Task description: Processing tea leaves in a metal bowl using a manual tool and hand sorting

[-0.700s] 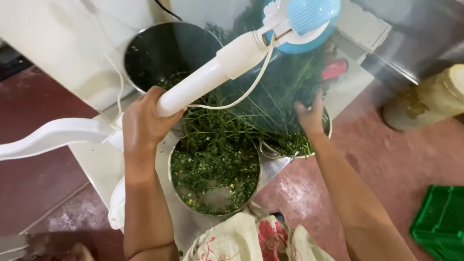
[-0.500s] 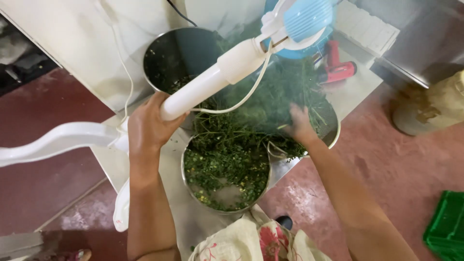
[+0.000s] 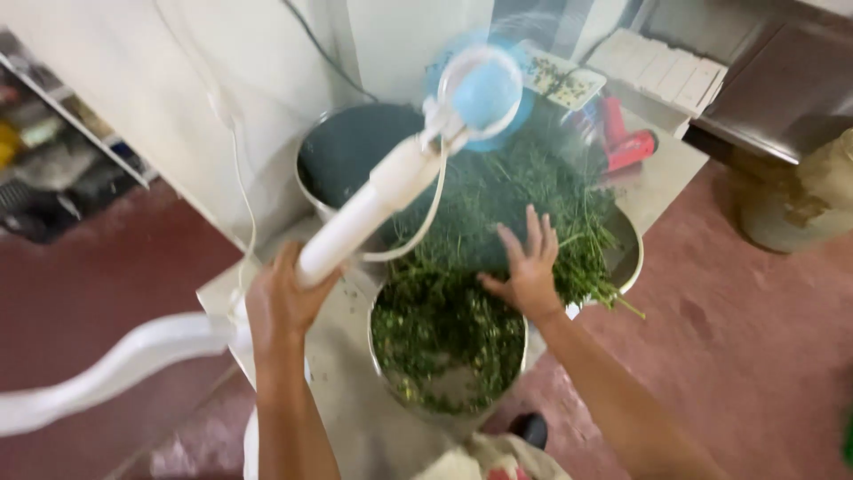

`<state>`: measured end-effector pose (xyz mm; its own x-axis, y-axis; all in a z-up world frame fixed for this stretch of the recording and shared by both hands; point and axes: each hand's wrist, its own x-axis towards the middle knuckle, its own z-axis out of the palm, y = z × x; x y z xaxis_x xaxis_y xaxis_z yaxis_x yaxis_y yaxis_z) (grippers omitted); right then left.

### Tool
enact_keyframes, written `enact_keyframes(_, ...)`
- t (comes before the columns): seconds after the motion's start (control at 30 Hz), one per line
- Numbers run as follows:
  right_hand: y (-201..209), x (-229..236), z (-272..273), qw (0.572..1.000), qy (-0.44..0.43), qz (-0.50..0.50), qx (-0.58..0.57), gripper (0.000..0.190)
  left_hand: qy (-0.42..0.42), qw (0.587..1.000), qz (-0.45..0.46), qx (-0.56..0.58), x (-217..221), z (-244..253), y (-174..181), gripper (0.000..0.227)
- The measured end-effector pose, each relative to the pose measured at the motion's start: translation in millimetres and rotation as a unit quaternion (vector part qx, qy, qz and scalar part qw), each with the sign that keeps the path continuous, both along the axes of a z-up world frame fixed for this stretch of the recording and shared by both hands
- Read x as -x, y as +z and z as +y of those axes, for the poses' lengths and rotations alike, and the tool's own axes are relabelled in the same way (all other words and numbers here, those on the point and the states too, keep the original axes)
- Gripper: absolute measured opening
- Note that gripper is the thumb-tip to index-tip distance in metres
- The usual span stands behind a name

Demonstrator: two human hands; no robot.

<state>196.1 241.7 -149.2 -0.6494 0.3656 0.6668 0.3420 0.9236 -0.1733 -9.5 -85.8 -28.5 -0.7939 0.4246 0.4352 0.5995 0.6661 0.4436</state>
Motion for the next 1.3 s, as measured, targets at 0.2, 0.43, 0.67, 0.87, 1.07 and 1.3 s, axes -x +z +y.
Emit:
enact_keyframes(0.2,11.5,36.1,7.1,0.989,-0.038,-0.13,0.053,0.127,0.038,0.998,-0.051,0.011,-4.9,8.3,4.9,0.059)
enact_keyframes(0.43,-65.1,46.3,98.1,0.986,0.058,-0.119,-0.102,0.079,0.038,0.996,-0.083,0.006,-42.9,-0.9,25.6,0.06)
enact_keyframes(0.67,-64.7,39.7,173.0,0.969,0.059,-0.011,0.241,0.069,0.109,0.99,-0.084,0.013,-70.1,2.9,51.7,0.06)
enact_keyframes(0.87,-40.7,36.3,191.7,0.892,0.093,0.039,0.442,0.067,0.138,0.986,-0.084,0.042,-81.3,-0.1,52.4,0.06)
enact_keyframes(1.07,-17.3,58.0,199.1,0.895,0.139,0.081,0.417,0.063,0.164,0.979,-0.044,0.115,-87.6,-6.0,45.0,0.056)
enact_keyframes(1.3,-44.1,43.2,191.6,0.892,0.169,0.098,0.407,0.059,0.173,0.979,-0.06,0.085,-99.1,4.8,48.4,0.058)
